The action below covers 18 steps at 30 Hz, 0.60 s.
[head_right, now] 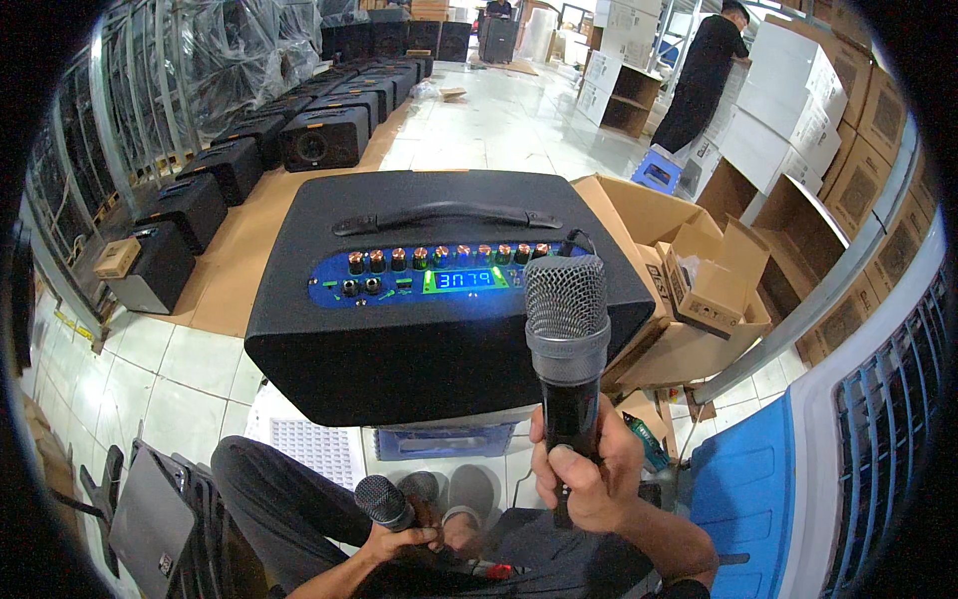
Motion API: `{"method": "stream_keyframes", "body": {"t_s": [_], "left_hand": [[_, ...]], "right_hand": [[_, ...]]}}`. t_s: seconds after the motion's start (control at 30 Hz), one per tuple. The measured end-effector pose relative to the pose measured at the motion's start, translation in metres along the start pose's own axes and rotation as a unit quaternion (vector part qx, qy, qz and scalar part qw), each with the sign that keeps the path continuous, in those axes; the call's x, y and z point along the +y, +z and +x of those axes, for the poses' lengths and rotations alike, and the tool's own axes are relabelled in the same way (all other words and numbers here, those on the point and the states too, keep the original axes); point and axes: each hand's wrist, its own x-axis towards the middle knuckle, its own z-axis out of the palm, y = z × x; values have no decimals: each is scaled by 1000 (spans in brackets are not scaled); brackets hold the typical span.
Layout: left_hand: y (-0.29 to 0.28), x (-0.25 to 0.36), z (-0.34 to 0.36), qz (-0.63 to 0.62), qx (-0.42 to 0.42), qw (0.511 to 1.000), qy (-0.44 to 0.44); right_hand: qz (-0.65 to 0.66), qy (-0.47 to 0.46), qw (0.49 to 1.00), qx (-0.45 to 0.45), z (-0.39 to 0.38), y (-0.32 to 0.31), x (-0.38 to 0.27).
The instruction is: The person unpacks two wireless microphones from a cardboard box, inserts purple batteries into each, and then tests them by speaking into the mics while adjusting the knobs on a nearby karaoke speaker.
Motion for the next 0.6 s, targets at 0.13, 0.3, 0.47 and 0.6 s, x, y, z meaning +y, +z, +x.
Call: {"method": "stream_keyframes", "body": {"t_s": [0.13, 0.3, 0.47, 0.6], "left_hand": [[2, 1, -1, -3, 11, 1000, 6], [-1, -3, -2, -16, -1, 999, -35], [3, 1, -2, 75, 44, 996, -33], [11, 13, -1, 128, 62, 989, -38]], "right_hand": [[-8, 9, 1000, -2, 0, -2, -1], [-8, 11, 1000, -10, -1, -5, 0], [-5, 13, 1000, 1, 0, -4, 0], [19, 3, 1000, -2, 0, -6, 0]]}}
